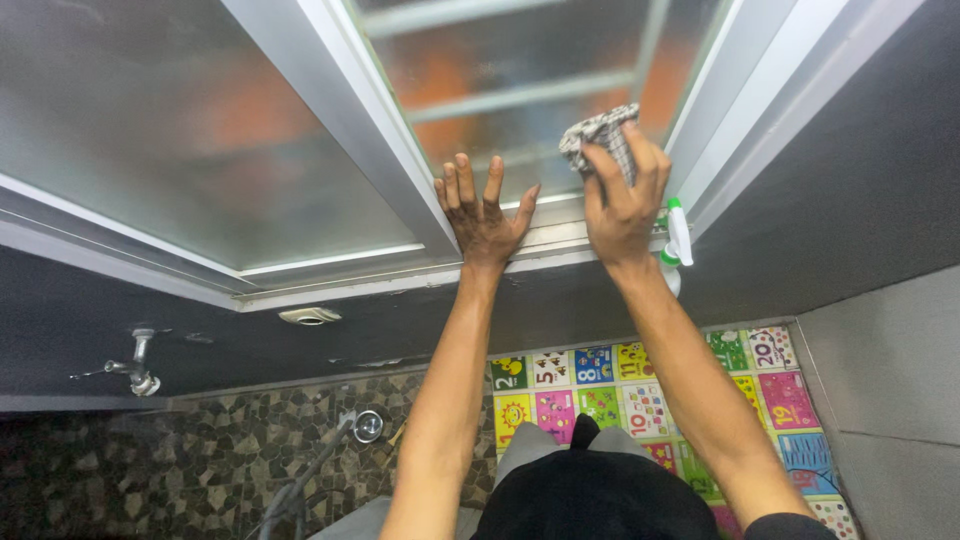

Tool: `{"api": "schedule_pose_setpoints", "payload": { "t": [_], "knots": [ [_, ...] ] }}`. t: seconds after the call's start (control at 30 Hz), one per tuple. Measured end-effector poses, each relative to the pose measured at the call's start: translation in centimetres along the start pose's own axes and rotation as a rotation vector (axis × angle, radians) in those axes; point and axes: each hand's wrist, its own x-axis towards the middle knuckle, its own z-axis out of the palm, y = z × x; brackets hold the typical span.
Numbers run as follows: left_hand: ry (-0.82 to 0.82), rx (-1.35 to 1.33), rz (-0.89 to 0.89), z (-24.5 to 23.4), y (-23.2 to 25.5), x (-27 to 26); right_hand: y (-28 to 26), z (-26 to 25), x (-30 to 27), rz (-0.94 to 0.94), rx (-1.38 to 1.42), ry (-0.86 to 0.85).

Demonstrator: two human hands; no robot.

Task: The person cleans a frosted glass window pane using a spray bottle and a cloth. They repeatedly spray the glass with a cleaning solution and wipe the surface with a patterned cloth, focusing on the lower section of the window frame.

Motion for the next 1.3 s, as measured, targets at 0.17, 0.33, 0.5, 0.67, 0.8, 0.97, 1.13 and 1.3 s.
{"api": "schedule_pose_setpoints", "payload": {
  "t": [0.17, 0.33, 0.5, 0.67, 0.8, 0.97, 1.13, 1.3],
  "knots": [
    [-0.014, 0.015, -0.006, -0.1, 0.0, -0.3, -1.3, -1.1, 2.1, 0.041, 0.024, 0.036],
    [-0.011, -0.004, -0.002, 0.0, -0.1, -0.2, -2.6, -0.5, 2.4, -0.039, 0.042, 0.017],
    [0.005, -0.012, -0.001, -0.2, 0.0, -0.1, -1.2, -0.8, 0.7, -0.121, 0.065, -0.056],
    [0.006, -0.005, -0.001, -0.2, 0.1, -0.1, -0.2, -1.3, 0.8, -0.025, 0.036, -0.016],
    [0.021, -0.011, 0.003, -0.2, 0.0, 0.1, -1.3, -1.0, 2.0, 0.069, 0.054, 0.054],
    [0.020, -0.012, -0.003, -0.3, 0.3, 0.1, -3.2, -0.4, 2.5, -0.034, 0.052, 0.015],
    [0.014, -0.015, -0.008, -0.3, 0.2, 0.0, -1.6, -0.2, 0.4, -0.106, 0.031, -0.061],
    [0.009, -0.004, -0.003, 0.0, 0.0, -0.1, 0.7, -0.8, -0.2, -0.021, -0.014, -0.037]
  ]
}}
